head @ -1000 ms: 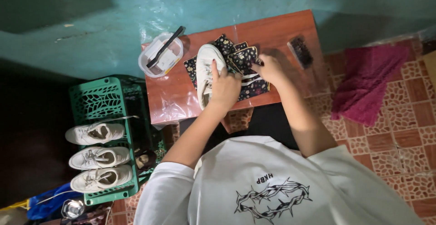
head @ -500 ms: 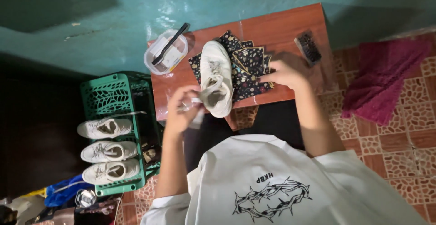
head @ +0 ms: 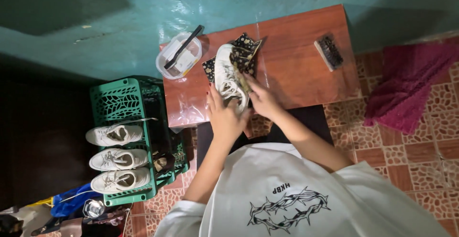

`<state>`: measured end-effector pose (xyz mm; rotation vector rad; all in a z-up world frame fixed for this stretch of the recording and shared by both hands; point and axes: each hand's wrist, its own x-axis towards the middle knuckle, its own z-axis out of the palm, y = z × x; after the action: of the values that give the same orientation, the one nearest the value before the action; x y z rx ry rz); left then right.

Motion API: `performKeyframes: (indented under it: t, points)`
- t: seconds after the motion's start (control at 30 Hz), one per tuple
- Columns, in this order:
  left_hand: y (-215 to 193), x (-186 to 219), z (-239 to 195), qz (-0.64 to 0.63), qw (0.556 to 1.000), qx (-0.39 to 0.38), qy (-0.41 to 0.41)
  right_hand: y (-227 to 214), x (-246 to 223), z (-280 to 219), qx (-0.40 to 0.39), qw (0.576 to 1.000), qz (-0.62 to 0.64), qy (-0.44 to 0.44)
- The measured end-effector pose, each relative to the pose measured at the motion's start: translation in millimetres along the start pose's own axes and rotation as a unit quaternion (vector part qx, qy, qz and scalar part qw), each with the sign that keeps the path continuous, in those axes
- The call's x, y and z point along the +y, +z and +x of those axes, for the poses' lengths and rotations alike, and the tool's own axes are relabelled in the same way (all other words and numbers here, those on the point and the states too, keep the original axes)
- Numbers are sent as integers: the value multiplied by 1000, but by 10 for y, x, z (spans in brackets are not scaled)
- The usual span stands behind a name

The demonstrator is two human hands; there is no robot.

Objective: The person scrubs a white sneaker with a brush, dipping it into a container of liquid. They then wipe the shoe with a patterned cloth and continue scrubbing different sections of the shoe, including the laces and sole, before wiping it again.

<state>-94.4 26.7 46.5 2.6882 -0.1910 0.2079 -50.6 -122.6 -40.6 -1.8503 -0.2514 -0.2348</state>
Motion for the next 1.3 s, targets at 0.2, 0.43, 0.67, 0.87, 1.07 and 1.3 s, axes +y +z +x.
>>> performKeyframes:
  t: [0.2,0.43,0.67,0.87,1.07,1.3]
  points:
    - [170,-198,31,-190,978,82,40,-243,25,44,-85,951,-288,-70]
    - [167,-596,-30,-358,930,83,-18,-234,257,127,52,967,-68,238]
    - [367,-854,-66,-437,894,102,3,283,-169,271,6,971,-148,-187]
    - [381,-1042,-10,-517,849,108,12,165,360,-36,2,978,-110,-178]
    - [412,-1252,-12,-579,806,121,-20,141,184,266,113,990,-86,-21]
    - [360,-1179,-14,-582,801,132,-38,470,-42,140,63,945,-231,-224]
